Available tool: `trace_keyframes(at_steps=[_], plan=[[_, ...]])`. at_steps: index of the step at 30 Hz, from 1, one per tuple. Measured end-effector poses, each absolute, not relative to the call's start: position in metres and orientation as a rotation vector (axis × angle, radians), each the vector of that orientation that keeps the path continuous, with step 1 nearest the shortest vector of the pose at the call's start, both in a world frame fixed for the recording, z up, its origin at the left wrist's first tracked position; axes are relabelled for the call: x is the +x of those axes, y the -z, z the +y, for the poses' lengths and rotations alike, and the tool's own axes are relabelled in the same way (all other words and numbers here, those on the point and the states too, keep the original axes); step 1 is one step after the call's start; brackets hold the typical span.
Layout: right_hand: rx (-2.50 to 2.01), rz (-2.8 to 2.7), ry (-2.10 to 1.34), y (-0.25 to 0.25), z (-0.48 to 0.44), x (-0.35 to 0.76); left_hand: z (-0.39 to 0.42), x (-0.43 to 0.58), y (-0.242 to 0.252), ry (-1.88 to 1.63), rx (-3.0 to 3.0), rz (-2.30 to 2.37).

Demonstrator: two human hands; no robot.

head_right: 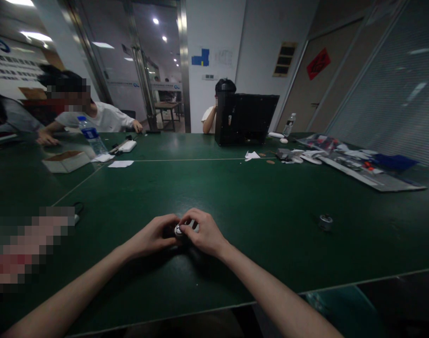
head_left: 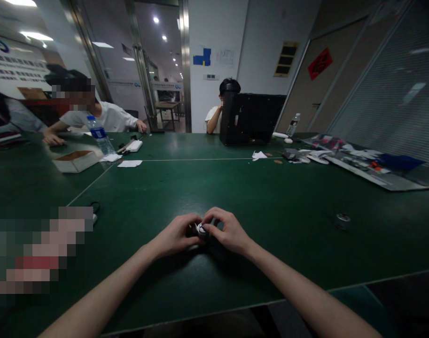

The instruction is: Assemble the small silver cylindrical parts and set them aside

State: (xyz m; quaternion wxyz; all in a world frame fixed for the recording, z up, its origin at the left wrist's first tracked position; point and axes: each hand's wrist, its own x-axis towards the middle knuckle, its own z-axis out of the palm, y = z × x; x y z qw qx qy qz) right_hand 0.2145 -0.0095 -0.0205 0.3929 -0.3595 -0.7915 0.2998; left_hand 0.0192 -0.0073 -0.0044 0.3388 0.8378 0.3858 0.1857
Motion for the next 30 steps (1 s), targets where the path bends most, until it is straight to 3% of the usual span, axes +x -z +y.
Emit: trace_keyframes(at_steps=[30], plan=[[-0.971,-1.94,-0.777,0.0161,-0.0043,0.221,-0.0065,0.0168,0.0047,-0.483,2.169,1.022]])
